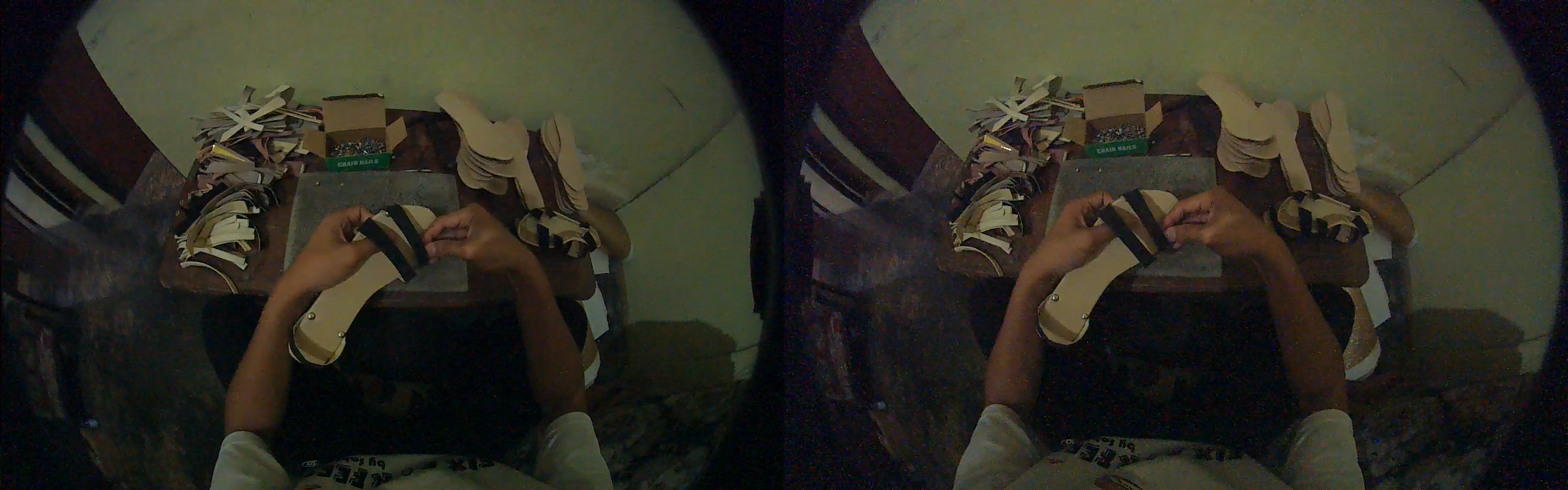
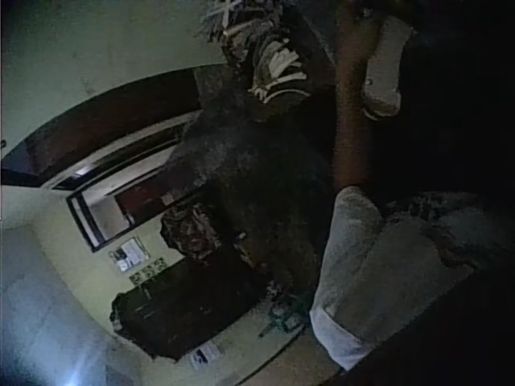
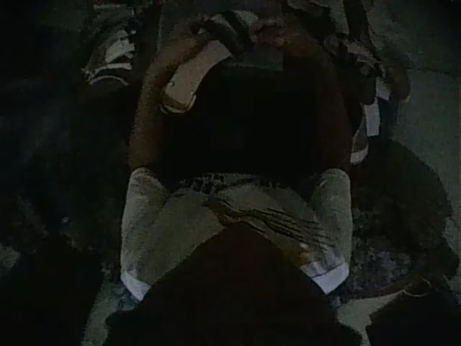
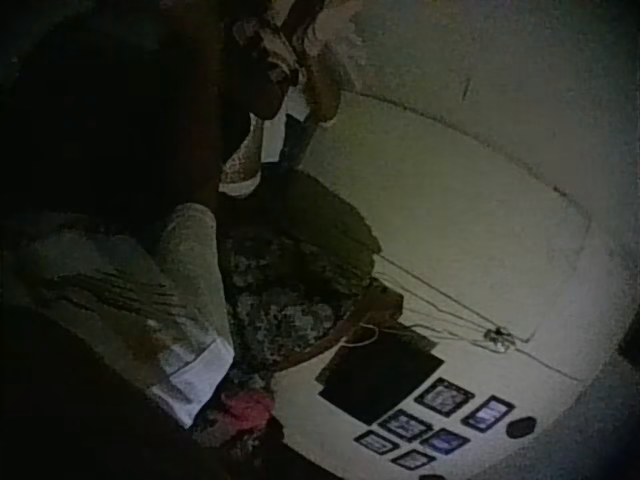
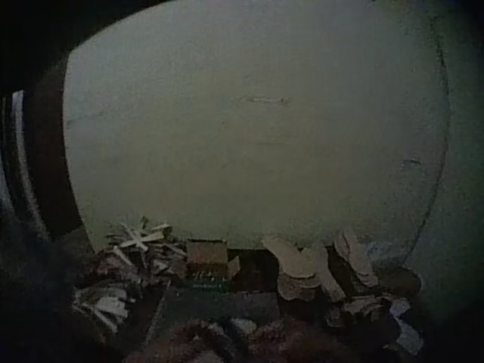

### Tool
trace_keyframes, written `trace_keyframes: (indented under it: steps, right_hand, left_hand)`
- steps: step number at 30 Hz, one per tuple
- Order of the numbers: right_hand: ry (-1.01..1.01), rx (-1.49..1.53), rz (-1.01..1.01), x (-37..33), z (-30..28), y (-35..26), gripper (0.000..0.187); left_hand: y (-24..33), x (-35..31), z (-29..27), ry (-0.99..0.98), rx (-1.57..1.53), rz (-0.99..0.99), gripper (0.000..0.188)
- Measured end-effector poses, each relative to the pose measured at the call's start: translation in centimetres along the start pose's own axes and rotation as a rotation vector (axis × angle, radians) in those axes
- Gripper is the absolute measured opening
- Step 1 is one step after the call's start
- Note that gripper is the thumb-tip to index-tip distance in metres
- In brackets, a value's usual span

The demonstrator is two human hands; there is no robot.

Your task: The person assembles a sandal by attaching a black strap to a beige sole using small metal fasteners. They position the strap, insert the fasteners, and press them into place to secure the components. After completing the sandal, they place it on a pile of finished items and pick up a new sole to begin the process again.

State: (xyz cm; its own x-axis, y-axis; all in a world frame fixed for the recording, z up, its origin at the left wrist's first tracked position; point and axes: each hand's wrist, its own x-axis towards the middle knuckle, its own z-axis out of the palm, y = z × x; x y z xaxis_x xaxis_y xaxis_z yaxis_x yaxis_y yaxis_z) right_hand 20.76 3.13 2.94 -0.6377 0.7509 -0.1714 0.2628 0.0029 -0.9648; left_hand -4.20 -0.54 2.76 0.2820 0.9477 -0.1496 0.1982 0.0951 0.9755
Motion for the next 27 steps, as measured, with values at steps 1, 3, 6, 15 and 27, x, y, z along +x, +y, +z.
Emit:
trace_keyframes:
  steps: [1, 3, 6, 15, 27]
  right_hand:
    - [-0.008, -0.008, -0.01, 0.0, -0.1, 0.0, 0.019]
    - [0.082, 0.028, -0.046, -0.3, -0.5, -0.4, 0.019]
    - [0.231, 0.254, -0.07, -0.4, -0.8, 0.1, 0.021]
    - [0.582, 0.612, -0.108, 2.1, 2.9, 2.0, 0.023]
    - [0.82, 0.109, -0.352, 2.3, 5.8, 1.8, 0.014]
  left_hand:
    - [0.4, -0.1, -0.4, -0.035, -0.081, -0.041, 0.019]
    - [0.9, -0.1, -1.1, -0.105, -0.245, -0.123, 0.024]
    - [-0.2, -0.9, 0.0, -0.03, -0.786, 0.134, 0.042]
    - [-2.1, 2.2, 4.6, 0.168, -0.517, 0.082, 0.034]
    - [-3.2, 2.1, 5.1, 0.18, -0.669, 0.113, 0.025]
